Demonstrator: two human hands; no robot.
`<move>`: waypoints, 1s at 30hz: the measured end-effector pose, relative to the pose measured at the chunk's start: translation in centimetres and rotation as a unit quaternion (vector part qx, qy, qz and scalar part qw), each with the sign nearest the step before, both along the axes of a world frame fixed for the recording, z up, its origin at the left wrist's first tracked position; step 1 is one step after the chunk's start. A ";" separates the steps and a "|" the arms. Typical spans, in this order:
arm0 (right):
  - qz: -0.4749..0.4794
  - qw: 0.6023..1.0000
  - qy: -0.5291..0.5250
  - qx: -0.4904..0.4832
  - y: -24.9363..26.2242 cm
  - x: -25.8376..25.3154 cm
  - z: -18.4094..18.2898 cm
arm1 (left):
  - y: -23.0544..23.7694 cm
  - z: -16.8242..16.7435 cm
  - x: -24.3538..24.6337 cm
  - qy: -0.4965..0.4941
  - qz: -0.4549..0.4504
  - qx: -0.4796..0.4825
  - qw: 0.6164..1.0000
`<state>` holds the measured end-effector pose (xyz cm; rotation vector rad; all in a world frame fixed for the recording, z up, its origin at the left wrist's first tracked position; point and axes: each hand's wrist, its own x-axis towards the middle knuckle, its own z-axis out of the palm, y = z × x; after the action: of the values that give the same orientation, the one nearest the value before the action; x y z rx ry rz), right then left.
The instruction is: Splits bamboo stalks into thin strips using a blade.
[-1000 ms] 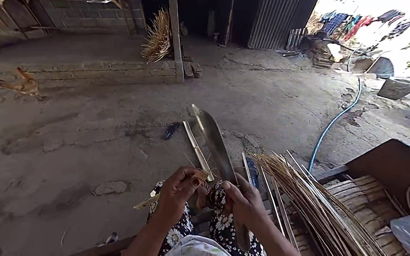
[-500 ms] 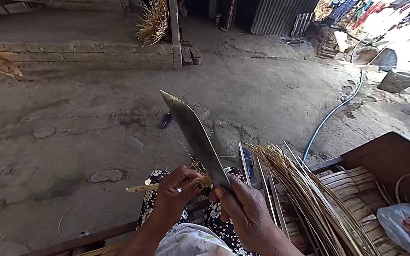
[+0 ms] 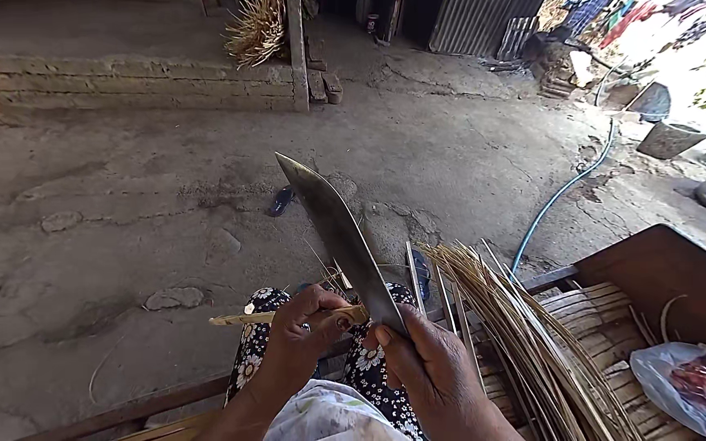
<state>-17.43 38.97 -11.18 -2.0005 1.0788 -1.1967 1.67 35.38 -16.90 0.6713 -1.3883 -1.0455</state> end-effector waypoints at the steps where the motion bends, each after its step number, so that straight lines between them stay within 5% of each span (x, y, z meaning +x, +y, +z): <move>1: 0.001 1.000 0.002 -0.003 0.0 -0.1 0.0 | 0.0 0.0 -0.1 0.000 0.000 0.001 1.000; 11: -0.002 0.999 0.053 -0.010 -0.1 -0.4 -0.2 | 0.3 0.2 -0.3 0.000 -0.003 0.011 1.000; 30: -0.006 1.000 -0.007 -0.007 0.8 -0.4 -0.6 | 0.6 0.6 -1.2 0.013 -0.020 -0.002 1.000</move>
<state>-17.80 39.78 -11.77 -1.9965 1.0799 -1.2250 0.50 35.95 -16.35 0.6276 -1.3862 -1.0783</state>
